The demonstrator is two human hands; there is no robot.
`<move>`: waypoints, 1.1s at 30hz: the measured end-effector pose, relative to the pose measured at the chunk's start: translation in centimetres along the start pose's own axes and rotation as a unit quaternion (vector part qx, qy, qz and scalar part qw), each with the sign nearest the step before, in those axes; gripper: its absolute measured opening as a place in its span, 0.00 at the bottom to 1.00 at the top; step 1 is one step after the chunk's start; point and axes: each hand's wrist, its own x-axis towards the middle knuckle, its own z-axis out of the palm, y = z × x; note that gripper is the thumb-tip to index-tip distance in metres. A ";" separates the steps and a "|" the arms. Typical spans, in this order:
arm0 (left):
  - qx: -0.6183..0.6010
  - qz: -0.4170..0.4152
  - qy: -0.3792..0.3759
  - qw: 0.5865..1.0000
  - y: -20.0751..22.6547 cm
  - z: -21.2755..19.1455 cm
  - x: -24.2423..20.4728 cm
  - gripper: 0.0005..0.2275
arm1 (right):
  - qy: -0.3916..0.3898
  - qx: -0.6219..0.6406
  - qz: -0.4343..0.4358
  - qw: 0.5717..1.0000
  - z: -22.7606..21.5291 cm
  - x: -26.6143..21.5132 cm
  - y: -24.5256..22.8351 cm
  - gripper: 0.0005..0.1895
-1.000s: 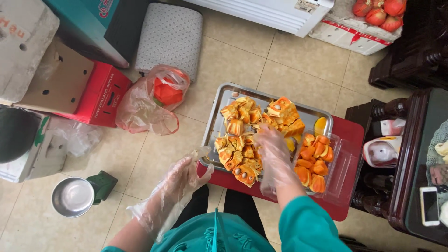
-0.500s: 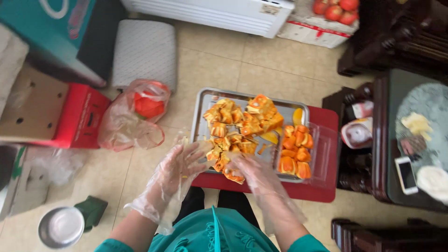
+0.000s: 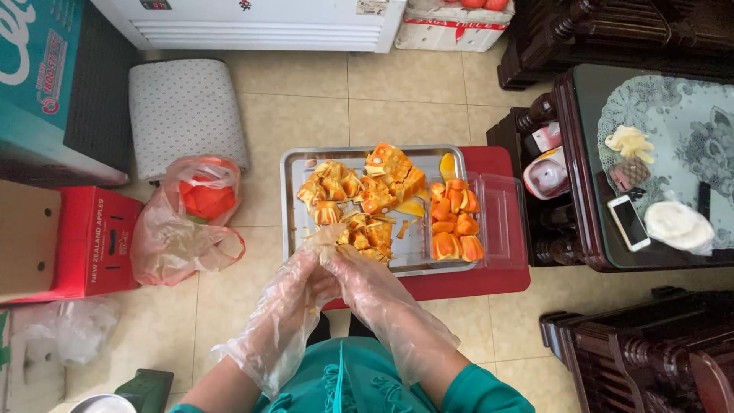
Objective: Separating jackfruit bulbs from the husk and placing them into a container
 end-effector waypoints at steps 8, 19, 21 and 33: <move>0.003 0.008 0.053 0.999 -0.7 -2.0 1.9 0.25 | -0.002 -0.237 -0.023 0.971 4.3 -7.7 -9.6 0.19; -0.072 -0.010 -0.015 0.997 2.8 -1.1 -0.9 0.44 | 0.037 -0.119 0.085 0.989 3.0 -2.2 -4.2 0.25; -0.126 -0.012 -0.026 0.992 3.0 -0.9 -1.6 0.47 | -0.019 0.022 0.047 0.998 1.4 -0.5 -1.3 0.38; -0.191 -0.061 -0.156 0.967 -1.7 -2.4 1.8 0.34 | -0.053 0.313 -0.016 0.948 -2.2 5.5 6.7 0.27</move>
